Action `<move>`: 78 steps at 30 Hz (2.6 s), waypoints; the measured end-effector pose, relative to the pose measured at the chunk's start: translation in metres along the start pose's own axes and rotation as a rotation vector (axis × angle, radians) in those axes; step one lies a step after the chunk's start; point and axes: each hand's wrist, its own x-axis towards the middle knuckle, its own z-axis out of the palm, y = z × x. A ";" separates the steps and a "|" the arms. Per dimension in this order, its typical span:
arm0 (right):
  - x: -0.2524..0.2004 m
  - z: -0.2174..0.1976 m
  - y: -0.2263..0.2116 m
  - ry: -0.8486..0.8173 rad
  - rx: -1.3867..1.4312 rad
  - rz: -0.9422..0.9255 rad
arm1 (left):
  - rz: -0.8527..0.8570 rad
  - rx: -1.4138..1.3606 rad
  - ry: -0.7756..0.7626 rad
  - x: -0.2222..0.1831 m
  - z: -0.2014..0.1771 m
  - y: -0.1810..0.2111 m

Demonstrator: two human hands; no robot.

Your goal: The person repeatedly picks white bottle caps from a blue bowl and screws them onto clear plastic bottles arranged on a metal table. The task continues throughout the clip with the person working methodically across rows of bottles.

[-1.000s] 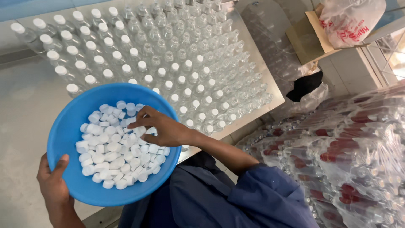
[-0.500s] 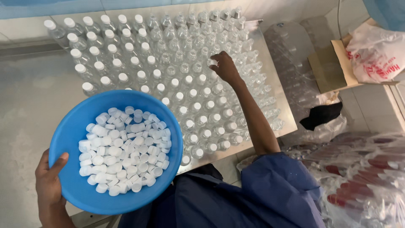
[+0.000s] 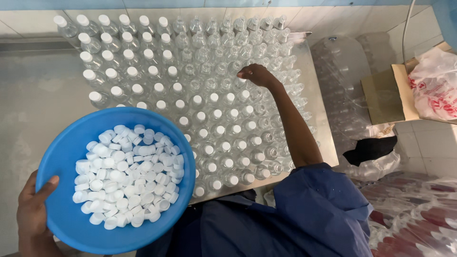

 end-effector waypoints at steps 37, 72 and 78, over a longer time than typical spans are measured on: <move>-0.084 0.256 -0.325 0.240 -1.071 -0.847 | 0.222 -0.181 -0.206 -0.012 -0.011 0.009; -0.013 0.035 -0.051 0.086 -0.022 -0.147 | -0.073 0.104 0.072 -0.010 0.009 0.023; 0.002 0.021 -0.057 -0.129 0.195 0.025 | -0.139 0.085 0.083 -0.016 0.019 0.038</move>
